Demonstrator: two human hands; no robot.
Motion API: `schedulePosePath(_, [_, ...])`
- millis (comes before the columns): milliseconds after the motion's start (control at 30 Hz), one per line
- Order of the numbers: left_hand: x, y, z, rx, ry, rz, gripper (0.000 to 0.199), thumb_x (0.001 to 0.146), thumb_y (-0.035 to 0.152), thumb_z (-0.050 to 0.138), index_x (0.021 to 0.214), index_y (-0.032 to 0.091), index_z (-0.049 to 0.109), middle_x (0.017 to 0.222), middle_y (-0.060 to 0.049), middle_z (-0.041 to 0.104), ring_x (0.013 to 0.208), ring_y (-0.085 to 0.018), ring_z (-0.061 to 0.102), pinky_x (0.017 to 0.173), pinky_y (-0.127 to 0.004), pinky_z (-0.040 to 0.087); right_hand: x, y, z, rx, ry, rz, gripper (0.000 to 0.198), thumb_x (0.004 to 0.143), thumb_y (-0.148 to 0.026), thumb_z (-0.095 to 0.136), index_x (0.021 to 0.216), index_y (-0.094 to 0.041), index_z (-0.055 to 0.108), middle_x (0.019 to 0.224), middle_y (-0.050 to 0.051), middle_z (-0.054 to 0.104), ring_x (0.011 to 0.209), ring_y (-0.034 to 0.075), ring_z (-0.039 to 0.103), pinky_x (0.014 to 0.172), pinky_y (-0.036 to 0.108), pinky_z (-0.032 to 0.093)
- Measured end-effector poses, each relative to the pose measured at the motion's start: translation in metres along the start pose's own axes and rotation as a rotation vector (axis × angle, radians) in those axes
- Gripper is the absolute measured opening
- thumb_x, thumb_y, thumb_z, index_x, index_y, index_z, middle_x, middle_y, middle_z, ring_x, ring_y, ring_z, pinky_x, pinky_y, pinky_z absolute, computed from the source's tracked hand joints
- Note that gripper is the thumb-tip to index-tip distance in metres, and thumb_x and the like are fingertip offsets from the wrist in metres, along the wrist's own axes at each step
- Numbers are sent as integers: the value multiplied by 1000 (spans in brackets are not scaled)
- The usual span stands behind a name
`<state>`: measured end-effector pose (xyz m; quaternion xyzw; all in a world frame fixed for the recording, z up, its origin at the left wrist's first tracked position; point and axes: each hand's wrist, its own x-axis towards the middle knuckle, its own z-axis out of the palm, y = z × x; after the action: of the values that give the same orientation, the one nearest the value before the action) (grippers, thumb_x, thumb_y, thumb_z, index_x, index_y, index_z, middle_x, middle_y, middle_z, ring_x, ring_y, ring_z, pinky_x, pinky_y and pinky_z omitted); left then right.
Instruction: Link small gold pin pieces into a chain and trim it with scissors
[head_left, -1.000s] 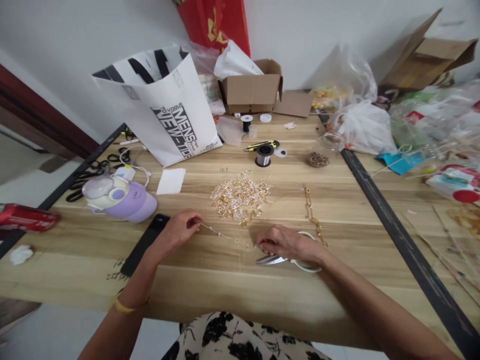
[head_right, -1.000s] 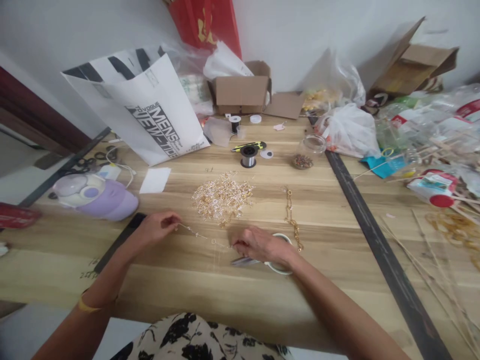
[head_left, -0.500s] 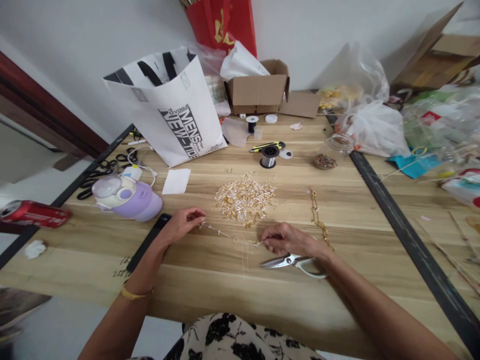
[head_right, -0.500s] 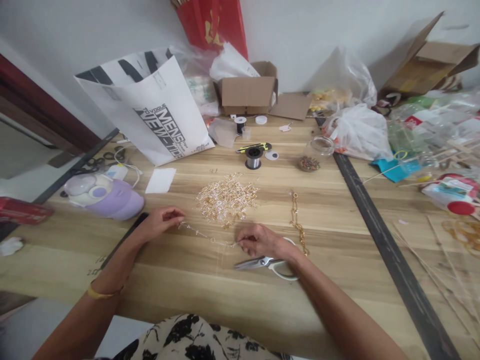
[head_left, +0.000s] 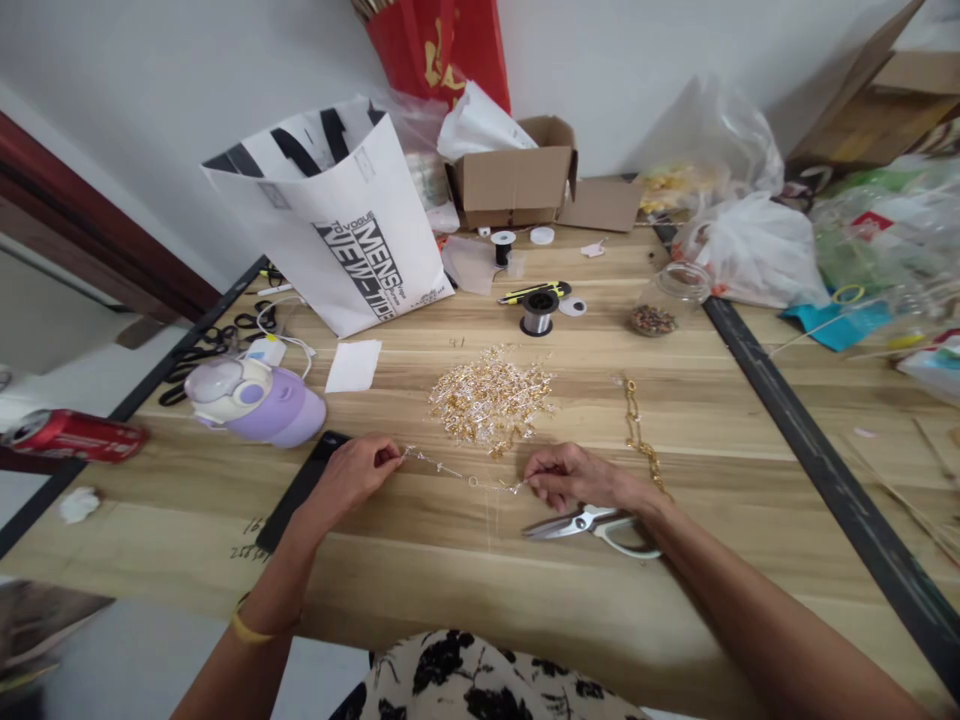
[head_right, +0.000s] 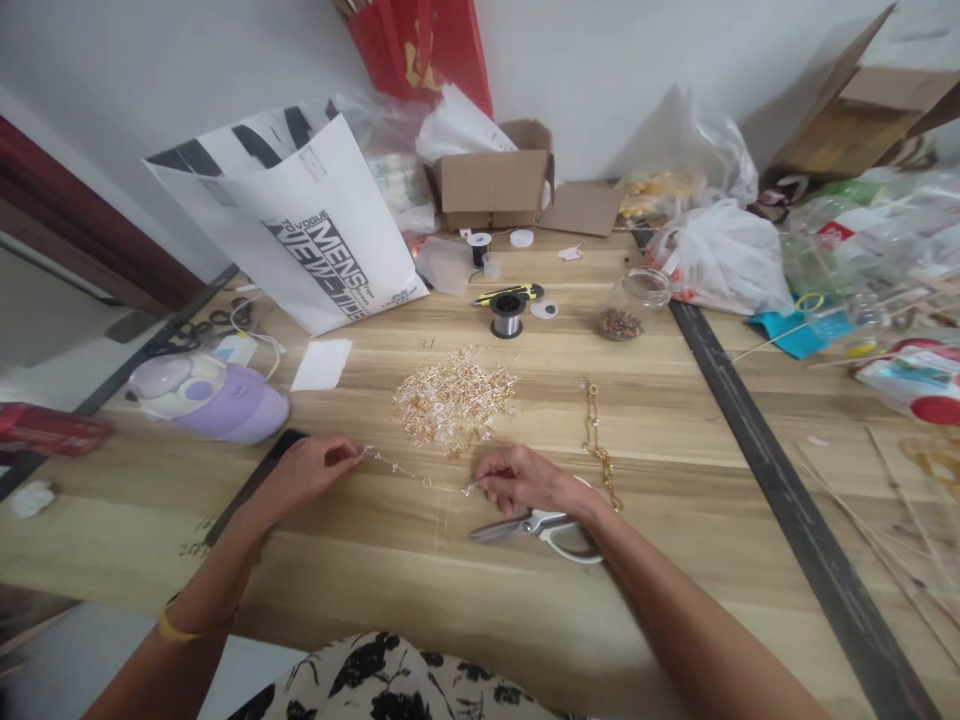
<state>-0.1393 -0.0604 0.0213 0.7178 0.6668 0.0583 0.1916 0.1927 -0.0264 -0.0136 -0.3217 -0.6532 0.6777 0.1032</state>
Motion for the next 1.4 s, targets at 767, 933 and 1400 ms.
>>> schedulePosePath(767, [13, -12, -33, 298, 100, -91, 20, 81, 28, 42, 78, 18, 59, 84, -6, 66, 81, -23, 59, 69, -30, 40, 0, 7, -3, -29, -36, -49, 18, 86, -31, 52, 82, -14, 55, 60, -3, 53, 47, 8, 53, 44, 18, 44])
schedulePosePath(933, [16, -10, -30, 341, 40, -70, 18, 82, 25, 41, 76, 18, 56, 85, -8, 65, 83, -23, 58, 72, -31, 40, -2, 3, -3, -42, -55, -49, 16, 86, -29, 51, 84, -14, 56, 59, -3, 53, 48, 8, 54, 45, 19, 44])
schedulePosePath(1400, [22, -22, -21, 455, 92, -4, 14, 80, 16, 40, 77, 18, 54, 86, -8, 62, 87, -24, 56, 73, -32, 40, -1, 9, -4, -14, -73, -36, 14, 87, -26, 50, 92, -14, 57, 64, -2, 53, 50, 8, 54, 46, 18, 44])
